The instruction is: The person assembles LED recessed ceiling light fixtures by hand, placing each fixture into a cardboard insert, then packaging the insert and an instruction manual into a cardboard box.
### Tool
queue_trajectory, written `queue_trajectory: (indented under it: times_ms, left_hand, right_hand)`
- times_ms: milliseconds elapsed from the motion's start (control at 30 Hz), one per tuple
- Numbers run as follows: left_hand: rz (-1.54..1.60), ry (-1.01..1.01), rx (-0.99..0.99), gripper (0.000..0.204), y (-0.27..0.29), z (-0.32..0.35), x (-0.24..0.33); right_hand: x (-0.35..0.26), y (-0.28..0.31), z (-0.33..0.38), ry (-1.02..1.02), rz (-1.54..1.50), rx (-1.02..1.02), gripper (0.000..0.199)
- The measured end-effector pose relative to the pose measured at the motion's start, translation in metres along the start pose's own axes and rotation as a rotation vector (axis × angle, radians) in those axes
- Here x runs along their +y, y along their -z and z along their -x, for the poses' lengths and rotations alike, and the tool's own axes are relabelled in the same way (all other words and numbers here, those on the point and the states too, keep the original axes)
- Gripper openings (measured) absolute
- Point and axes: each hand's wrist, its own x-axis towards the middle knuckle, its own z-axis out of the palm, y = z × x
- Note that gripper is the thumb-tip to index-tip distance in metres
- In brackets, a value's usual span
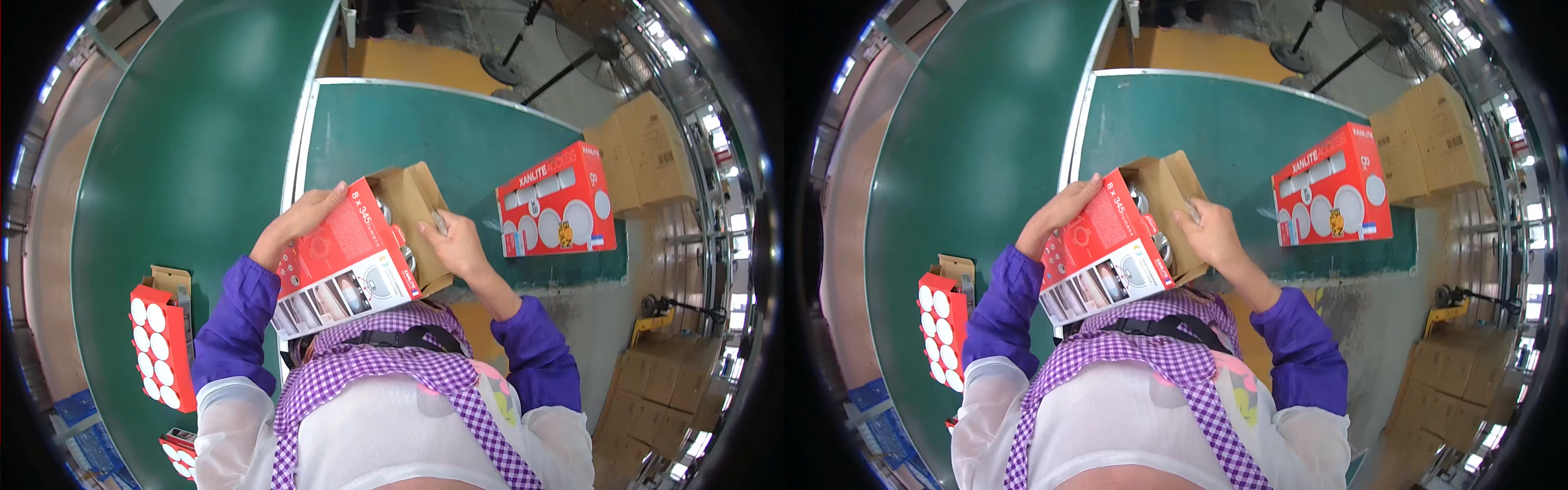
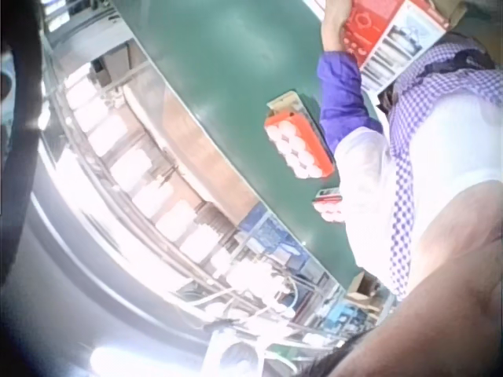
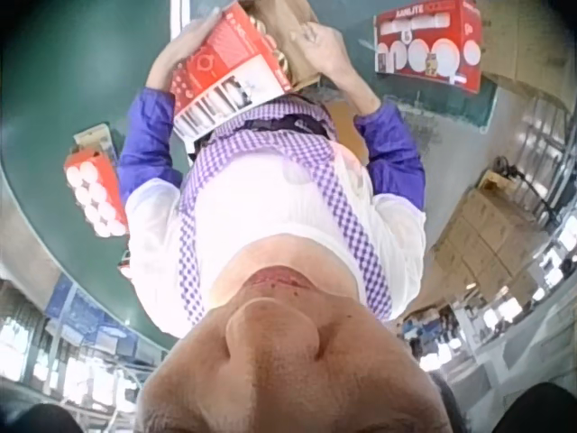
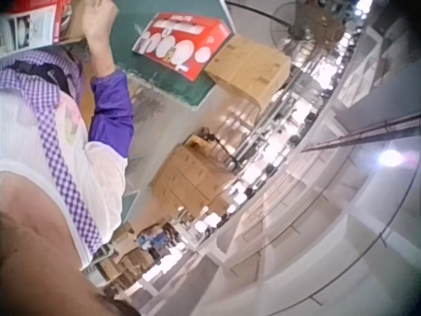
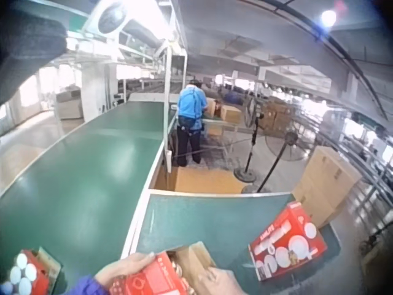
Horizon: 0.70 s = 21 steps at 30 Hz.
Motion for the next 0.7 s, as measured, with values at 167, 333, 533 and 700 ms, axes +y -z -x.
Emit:
queue_trajectory:
  times_ms: [167, 333, 533, 700]
  left_hand:
    - [0.077, 0.153, -0.068, 0.087, 0.003, -0.008, -0.002]
    - [-0.051, 0.134, -0.085, 0.088, -0.001, -0.026, -0.013]
    - [-0.207, 0.22, -0.133, 0.087, 0.006, -0.048, -0.026]
    - [-0.27, 0.053, -0.086, 0.07, 0.011, -0.07, -0.056]
  right_hand:
    - [0.031, 0.053, -0.018, -0.065, 0.043, 0.21, 0.021]
    - [0.065, 0.07, -0.017, -0.231, -0.038, 0.215, 0.026]
    - [0.113, 0.054, -0.005, -0.304, -0.058, 0.267, 0.032]
    - [0.128, 0.041, 0.019, -0.338, -0.086, 0.347, 0.036]
